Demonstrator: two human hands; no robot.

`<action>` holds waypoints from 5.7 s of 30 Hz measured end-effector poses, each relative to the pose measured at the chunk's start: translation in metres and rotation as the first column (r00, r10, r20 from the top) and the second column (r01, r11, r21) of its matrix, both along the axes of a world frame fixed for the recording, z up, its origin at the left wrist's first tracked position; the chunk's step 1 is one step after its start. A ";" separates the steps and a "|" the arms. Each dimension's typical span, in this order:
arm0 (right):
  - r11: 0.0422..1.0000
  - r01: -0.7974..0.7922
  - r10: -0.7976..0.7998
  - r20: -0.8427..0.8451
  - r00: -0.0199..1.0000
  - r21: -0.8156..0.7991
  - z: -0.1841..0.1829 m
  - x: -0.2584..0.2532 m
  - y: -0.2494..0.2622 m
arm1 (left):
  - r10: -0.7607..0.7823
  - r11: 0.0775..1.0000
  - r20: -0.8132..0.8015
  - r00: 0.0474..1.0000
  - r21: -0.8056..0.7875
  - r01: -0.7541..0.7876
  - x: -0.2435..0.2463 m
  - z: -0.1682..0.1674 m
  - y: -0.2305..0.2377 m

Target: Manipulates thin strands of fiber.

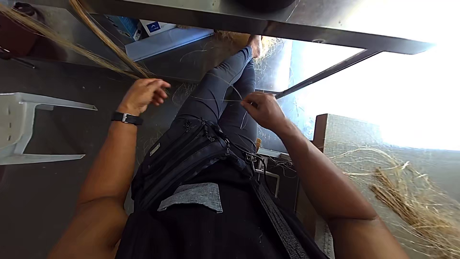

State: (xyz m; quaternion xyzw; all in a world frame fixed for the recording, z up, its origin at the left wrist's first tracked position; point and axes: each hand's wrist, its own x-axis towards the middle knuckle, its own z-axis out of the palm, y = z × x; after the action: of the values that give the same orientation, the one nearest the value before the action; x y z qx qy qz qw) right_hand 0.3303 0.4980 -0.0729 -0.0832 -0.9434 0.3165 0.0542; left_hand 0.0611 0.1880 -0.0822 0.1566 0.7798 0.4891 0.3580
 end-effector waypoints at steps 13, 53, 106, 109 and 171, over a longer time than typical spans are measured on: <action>0.973 -0.190 0.181 0.078 0.980 0.128 0.000 0.003 -0.011 | -0.206 0.913 0.106 0.973 0.378 0.152 0.088 0.018 0.150; 0.993 -0.120 0.114 0.465 0.878 -0.017 0.017 0.007 0.001 | -0.216 0.822 0.055 0.975 0.550 0.151 0.087 0.028 0.139; 0.216 0.164 -0.285 0.099 0.954 -0.963 0.028 -0.001 -0.004 | -0.474 0.833 0.045 0.880 0.347 0.431 0.126 0.011 0.151; 0.237 0.178 -0.309 0.100 0.946 -0.955 0.027 -0.002 -0.005 | -0.428 0.838 -0.002 0.904 0.375 0.398 0.122 0.011 0.153; 0.485 0.267 -0.330 0.109 0.938 -0.833 0.019 -0.005 -0.004 | -0.269 0.838 -0.109 0.957 0.462 0.289 0.126 0.006 0.159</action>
State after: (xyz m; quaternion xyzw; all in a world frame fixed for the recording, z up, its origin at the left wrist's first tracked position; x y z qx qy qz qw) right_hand 0.3256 0.4937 -0.0535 -0.2506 -0.6451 0.7159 0.0928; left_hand 0.1871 0.3469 -0.0766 0.3607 0.6124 0.6040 0.3606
